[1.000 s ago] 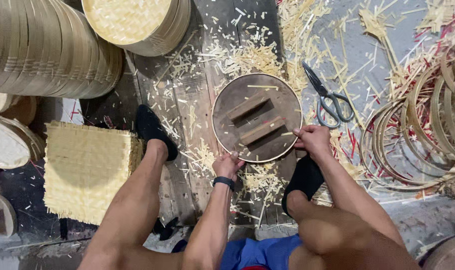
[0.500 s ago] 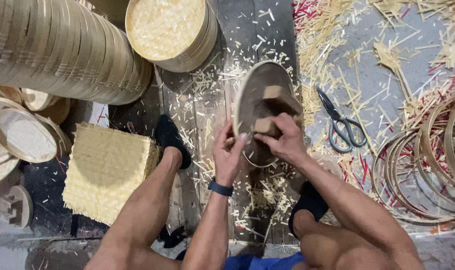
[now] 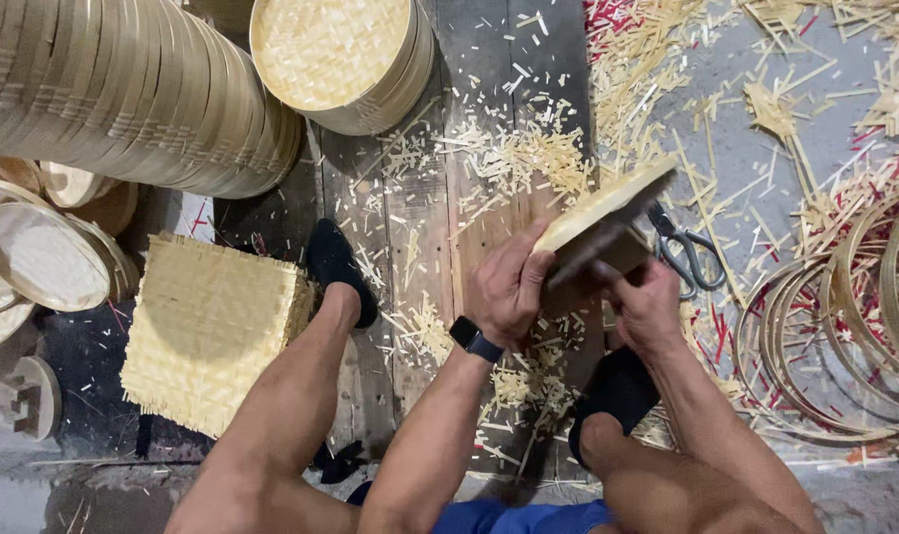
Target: The person trims excess bamboo strips from the edges of a round steamer base using shears, then weaves and fits the bamboo base into a circular frame, and repeats the trimming process on several bases.
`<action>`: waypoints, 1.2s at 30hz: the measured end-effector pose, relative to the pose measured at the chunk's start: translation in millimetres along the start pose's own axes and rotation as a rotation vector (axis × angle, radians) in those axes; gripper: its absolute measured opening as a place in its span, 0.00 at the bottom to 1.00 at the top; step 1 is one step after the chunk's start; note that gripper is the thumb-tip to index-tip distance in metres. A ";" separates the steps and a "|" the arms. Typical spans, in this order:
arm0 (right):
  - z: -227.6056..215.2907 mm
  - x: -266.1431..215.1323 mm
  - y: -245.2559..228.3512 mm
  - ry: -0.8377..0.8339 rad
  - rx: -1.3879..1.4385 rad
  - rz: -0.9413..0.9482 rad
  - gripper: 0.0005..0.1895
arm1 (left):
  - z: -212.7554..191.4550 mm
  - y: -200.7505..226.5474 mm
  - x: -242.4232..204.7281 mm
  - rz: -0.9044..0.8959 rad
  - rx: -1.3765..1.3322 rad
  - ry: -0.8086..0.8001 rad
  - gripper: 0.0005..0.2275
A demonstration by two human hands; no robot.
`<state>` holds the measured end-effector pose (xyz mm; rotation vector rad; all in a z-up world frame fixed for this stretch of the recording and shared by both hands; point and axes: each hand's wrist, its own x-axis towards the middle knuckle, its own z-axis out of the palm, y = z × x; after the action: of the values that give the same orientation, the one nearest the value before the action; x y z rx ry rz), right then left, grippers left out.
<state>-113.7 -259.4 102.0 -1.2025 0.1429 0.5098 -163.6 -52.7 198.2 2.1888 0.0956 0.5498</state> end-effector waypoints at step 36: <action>-24.3 -78.4 70.7 0.184 -1.127 -0.467 0.05 | 65.2 -101.6 -6.6 0.020 0.292 -0.139 0.17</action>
<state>-210.5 -286.7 61.7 -2.3040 -0.3175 0.0168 -129.9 -37.8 83.1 2.5081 0.0834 0.4135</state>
